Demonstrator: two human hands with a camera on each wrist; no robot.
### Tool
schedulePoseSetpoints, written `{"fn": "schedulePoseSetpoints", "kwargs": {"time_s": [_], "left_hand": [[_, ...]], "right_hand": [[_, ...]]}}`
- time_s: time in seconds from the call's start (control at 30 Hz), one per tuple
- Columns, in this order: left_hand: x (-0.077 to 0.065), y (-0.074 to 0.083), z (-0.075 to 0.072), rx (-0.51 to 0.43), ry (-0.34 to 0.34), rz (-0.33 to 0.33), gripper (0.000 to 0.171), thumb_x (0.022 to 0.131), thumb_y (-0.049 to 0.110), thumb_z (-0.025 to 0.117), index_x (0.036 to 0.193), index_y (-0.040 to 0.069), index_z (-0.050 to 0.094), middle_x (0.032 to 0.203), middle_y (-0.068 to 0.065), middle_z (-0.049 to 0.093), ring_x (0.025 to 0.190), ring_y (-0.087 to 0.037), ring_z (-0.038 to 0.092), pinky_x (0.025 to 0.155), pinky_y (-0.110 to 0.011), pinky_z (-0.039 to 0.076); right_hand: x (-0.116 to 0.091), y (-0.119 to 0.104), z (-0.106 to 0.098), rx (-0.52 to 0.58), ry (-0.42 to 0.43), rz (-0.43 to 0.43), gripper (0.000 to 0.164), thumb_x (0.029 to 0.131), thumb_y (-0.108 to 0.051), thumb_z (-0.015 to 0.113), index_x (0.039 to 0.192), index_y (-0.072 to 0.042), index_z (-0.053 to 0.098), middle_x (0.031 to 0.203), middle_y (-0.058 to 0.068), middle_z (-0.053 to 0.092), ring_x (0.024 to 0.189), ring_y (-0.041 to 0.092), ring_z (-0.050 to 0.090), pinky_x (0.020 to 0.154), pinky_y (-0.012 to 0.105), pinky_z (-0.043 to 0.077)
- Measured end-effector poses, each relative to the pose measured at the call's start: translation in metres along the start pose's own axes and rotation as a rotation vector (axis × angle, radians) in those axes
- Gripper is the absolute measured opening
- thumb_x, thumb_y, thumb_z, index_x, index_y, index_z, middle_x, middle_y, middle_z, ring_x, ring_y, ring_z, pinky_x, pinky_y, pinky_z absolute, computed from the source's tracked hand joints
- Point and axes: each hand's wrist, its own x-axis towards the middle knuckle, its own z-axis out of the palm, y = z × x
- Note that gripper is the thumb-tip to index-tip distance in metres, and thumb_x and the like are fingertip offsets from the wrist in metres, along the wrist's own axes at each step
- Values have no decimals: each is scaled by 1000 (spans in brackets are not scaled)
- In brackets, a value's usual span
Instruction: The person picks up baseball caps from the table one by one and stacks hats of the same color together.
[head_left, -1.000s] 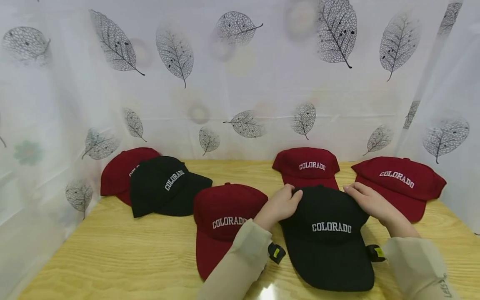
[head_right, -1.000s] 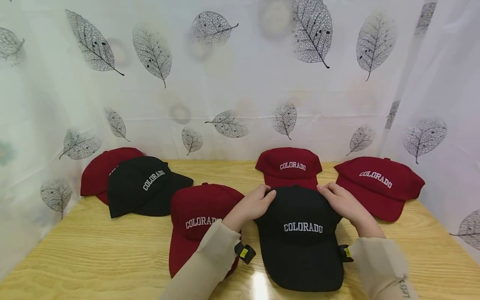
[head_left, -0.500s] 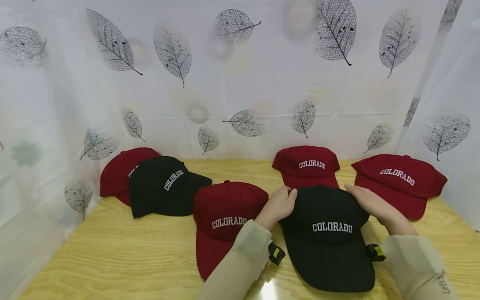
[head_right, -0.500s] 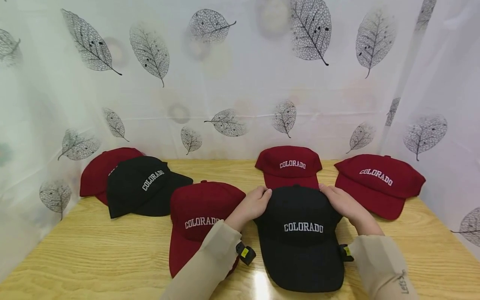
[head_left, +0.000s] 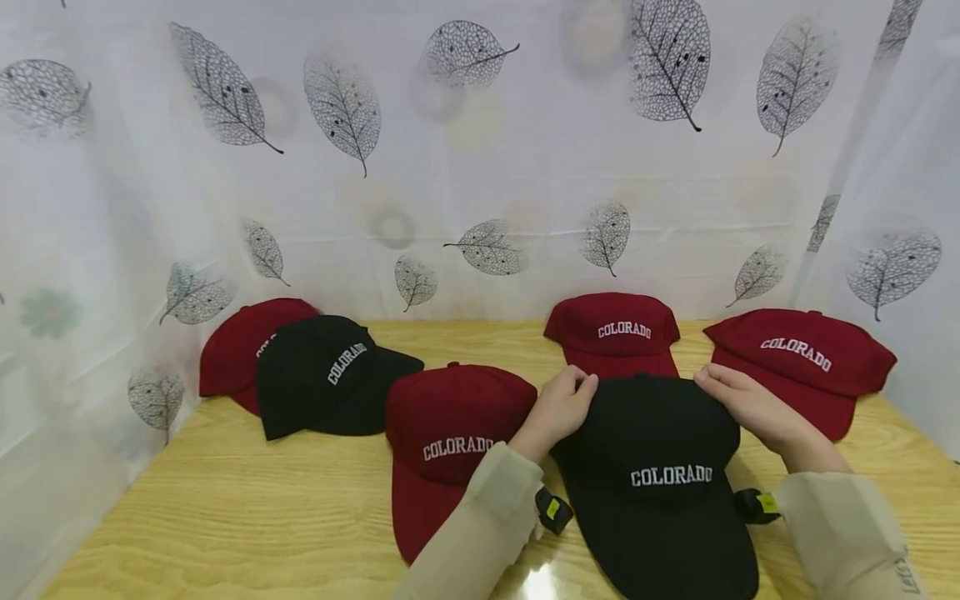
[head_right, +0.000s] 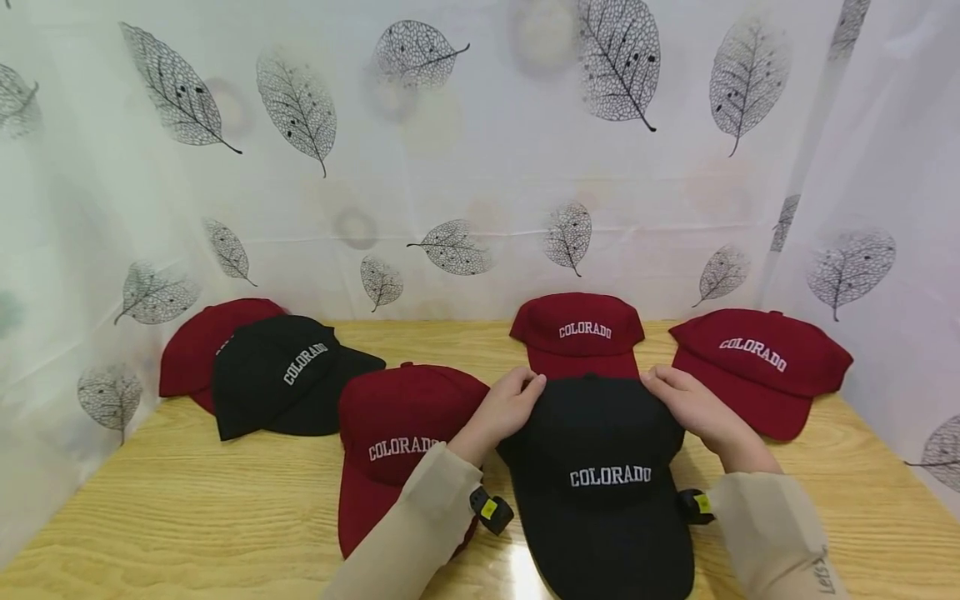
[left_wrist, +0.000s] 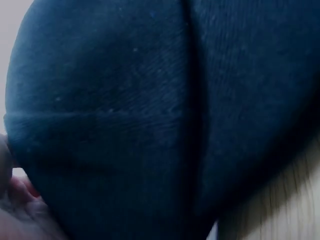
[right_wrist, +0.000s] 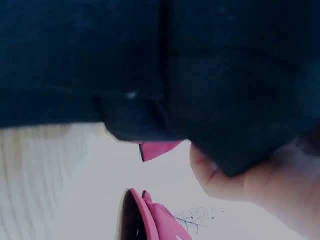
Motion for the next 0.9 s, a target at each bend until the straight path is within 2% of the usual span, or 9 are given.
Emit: {"fn": "schedulePoseSetpoints", "kwargs": {"time_s": [0.1, 0.2, 0.3, 0.5, 0.6, 0.8, 0.9], "left_hand": [[-2, 4, 0, 3, 23, 67, 17, 94, 17, 44, 83, 6, 51, 69, -1, 45, 64, -13, 43, 59, -22, 37], [-4, 7, 0, -11, 49, 117, 16, 94, 15, 42, 82, 6, 48, 67, -1, 41, 62, -13, 41, 57, -22, 35], [-5, 6, 1, -47, 63, 149, 15, 94, 16, 42, 83, 8, 47, 67, 0, 41, 62, -12, 41, 57, -22, 34], [-6, 8, 3, -132, 9, 127, 17, 92, 25, 47, 83, 11, 51, 70, 3, 46, 65, -9, 42, 59, -21, 36], [-8, 12, 2, -154, 3, 147, 16, 92, 22, 48, 83, 10, 52, 70, 2, 46, 65, -9, 42, 59, -21, 36], [-11, 19, 2, -211, 2, 269, 8, 91, 13, 48, 86, 7, 49, 71, 0, 46, 65, -8, 43, 60, -18, 37], [-12, 20, 3, -213, -6, 239, 8, 91, 14, 48, 91, 7, 51, 78, 0, 51, 69, -8, 46, 65, -20, 40]], "right_hand": [[-1, -1, 0, 36, 2, -114, 22, 97, -15, 32, 86, -1, 43, 72, 5, 49, 66, 17, 50, 61, 28, 43], [-1, -3, 1, 48, 20, -189, 20, 97, -13, 31, 85, -3, 43, 72, 4, 47, 66, 16, 48, 59, 27, 41], [-2, -6, 3, 39, 58, -204, 20, 97, -14, 30, 84, -4, 42, 69, 4, 45, 63, 16, 47, 57, 28, 39], [-2, -13, 8, -27, 110, -246, 20, 97, -11, 32, 81, -2, 41, 65, 3, 42, 56, 16, 46, 52, 30, 37], [-3, -16, 8, -36, 90, -258, 19, 96, -10, 32, 82, -2, 43, 67, 3, 44, 59, 16, 47, 53, 30, 38], [-5, -25, 9, 23, -16, -280, 18, 95, -5, 34, 80, -5, 45, 68, 3, 46, 57, 19, 49, 54, 30, 41], [-5, -29, 12, 37, -5, -329, 18, 93, 0, 35, 78, -5, 44, 66, 2, 44, 54, 18, 47, 51, 32, 39]]}}
